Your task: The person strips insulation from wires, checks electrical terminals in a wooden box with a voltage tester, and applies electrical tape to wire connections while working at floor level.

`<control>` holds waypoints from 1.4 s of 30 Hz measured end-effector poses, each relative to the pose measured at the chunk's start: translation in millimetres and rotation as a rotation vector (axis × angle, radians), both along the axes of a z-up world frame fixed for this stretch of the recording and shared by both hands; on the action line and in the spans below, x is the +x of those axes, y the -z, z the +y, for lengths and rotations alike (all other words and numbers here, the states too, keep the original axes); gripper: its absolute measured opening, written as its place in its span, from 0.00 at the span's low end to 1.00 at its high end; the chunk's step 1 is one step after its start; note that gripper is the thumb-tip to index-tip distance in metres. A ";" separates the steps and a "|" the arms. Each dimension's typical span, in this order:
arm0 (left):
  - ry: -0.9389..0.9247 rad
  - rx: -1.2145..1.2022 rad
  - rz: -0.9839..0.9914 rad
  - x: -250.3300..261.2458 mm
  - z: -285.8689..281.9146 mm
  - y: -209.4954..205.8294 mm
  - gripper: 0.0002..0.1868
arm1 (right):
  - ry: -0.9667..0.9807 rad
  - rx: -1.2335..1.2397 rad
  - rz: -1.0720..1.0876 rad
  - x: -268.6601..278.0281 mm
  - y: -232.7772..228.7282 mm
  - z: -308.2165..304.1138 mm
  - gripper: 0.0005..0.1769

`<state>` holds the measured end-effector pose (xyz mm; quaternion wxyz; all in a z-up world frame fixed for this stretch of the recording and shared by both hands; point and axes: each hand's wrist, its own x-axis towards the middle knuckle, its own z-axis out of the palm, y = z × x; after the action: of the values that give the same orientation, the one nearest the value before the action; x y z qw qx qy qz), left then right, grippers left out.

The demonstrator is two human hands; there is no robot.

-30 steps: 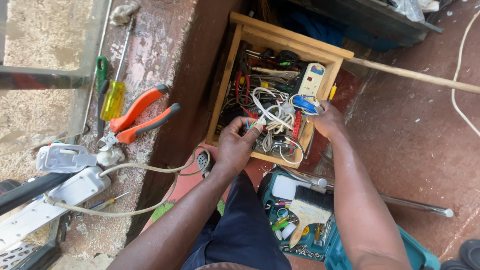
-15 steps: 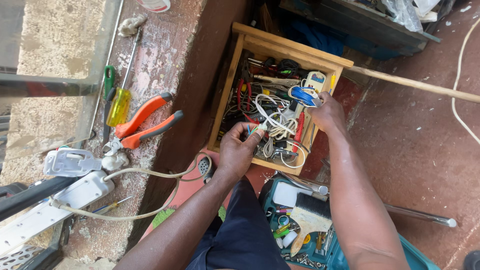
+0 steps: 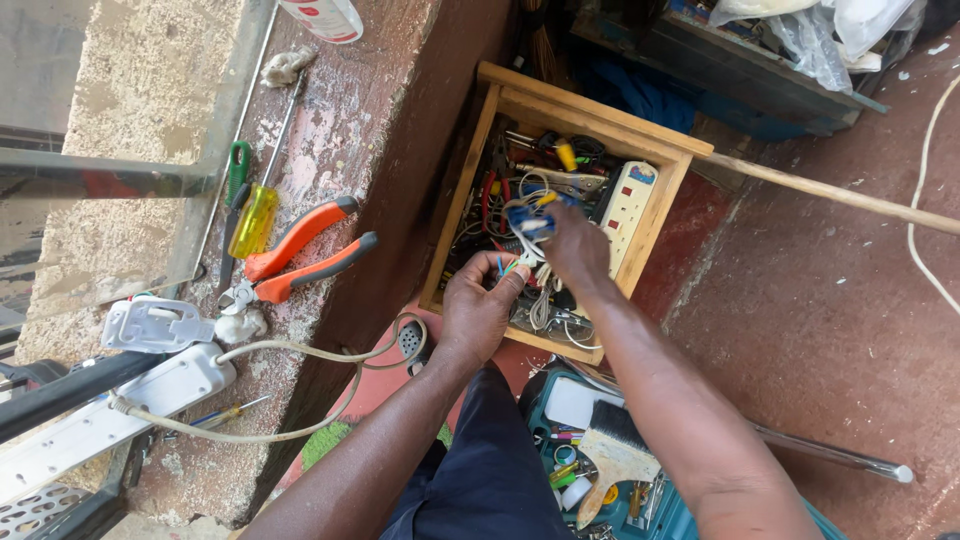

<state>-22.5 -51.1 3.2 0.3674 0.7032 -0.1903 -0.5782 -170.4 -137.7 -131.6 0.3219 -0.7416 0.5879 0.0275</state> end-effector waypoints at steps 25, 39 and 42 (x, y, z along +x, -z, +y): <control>-0.023 -0.016 0.027 6.0 -4.0 -14.9 0.08 | -0.171 -0.243 0.011 11.6 -2.1 -47.0 0.21; -0.075 0.060 0.140 10.4 33.7 -21.7 0.06 | 0.165 0.098 0.002 22.6 7.8 -25.9 0.24; -0.090 0.055 0.174 10.8 44.0 -19.2 0.07 | 0.039 0.319 0.124 13.5 19.4 -13.1 0.17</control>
<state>-11.7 -7.1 22.3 0.3889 0.6681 -0.1100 -0.6248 -156.9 -150.7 -151.1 0.3990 -0.6664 0.6092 0.1599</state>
